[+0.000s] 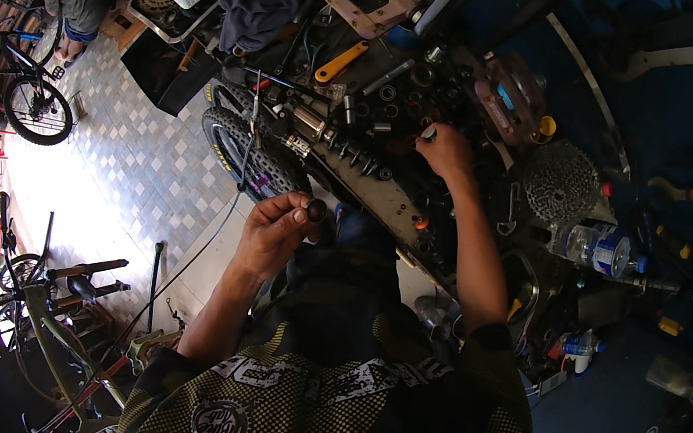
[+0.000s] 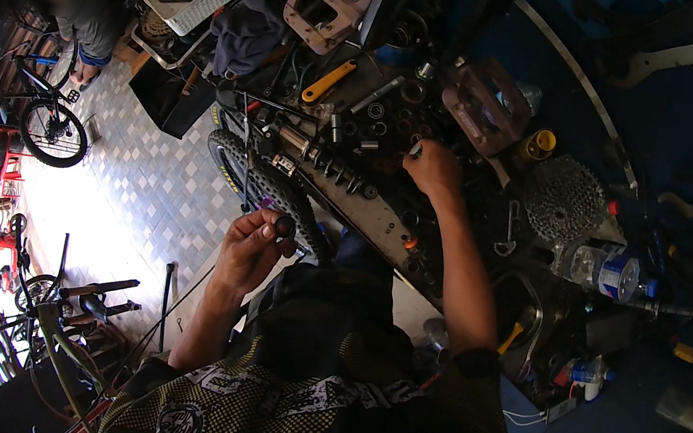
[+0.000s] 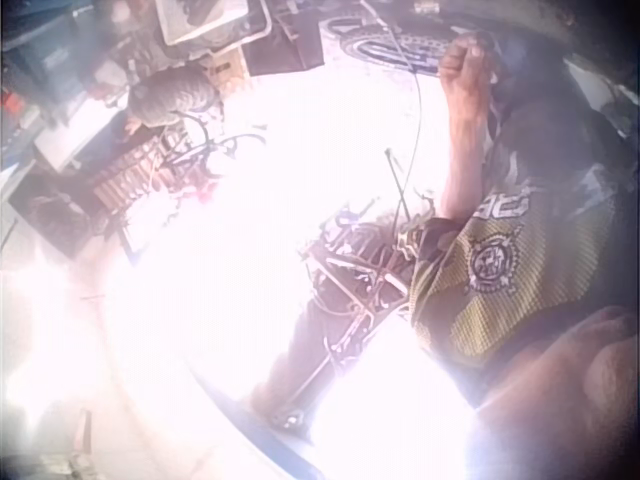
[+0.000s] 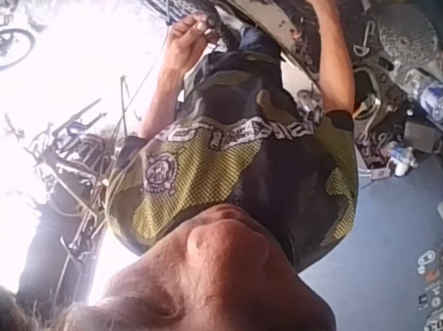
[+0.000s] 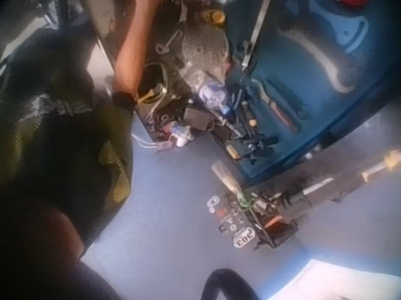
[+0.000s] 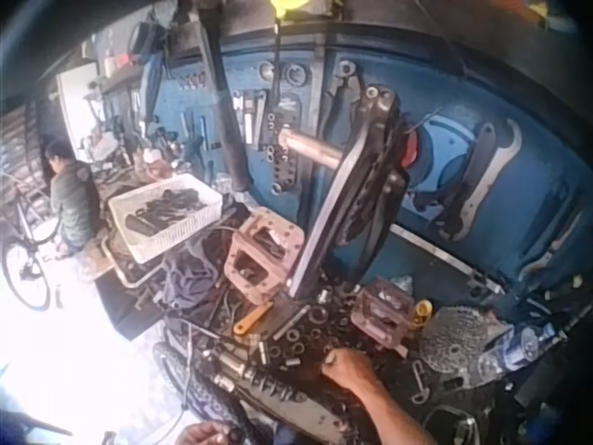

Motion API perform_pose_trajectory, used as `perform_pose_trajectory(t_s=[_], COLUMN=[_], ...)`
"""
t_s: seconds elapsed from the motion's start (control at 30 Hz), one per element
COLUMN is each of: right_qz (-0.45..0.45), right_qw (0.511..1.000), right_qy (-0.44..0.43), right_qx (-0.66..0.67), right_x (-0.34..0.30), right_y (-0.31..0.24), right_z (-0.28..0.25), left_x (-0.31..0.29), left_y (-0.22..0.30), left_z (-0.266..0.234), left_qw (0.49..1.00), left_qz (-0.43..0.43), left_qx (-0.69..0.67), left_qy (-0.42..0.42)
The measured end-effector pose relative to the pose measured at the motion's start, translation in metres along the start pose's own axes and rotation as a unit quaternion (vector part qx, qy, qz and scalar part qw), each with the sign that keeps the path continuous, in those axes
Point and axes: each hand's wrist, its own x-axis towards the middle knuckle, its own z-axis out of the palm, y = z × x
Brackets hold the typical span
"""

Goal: The person applies lubricant to small bicycle components, such as bearings and seals, using a small applicator. They repeatedly pick up parts, apply the substance, and place them back on the workbench.

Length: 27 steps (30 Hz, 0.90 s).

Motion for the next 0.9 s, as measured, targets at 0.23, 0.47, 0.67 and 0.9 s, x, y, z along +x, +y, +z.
perform_pose_trajectory(t_s=[0.23,0.47,0.67,0.9], right_qz=[-0.013,-0.009,-0.020,-0.025], right_qw=[0.997,0.974,0.968,0.978], right_qy=[0.018,-0.042,-0.042,-0.053], right_qx=[0.070,0.223,0.247,0.201], right_x=[0.003,0.010,0.005,0.007], right_y=[0.010,0.021,0.019,0.027], right_z=[0.002,-0.006,-0.012,-0.012], left_x=[0.003,0.004,0.004,0.004], left_y=[0.004,0.004,0.004,0.003], left_z=[0.002,0.002,0.002,0.003], left_qw=[1.000,1.000,1.000,1.000], left_qz=[-0.005,0.000,-0.004,-0.001], left_qx=[-0.006,-0.021,-0.010,-0.010], left_qy=[-0.011,-0.009,-0.009,-0.013])
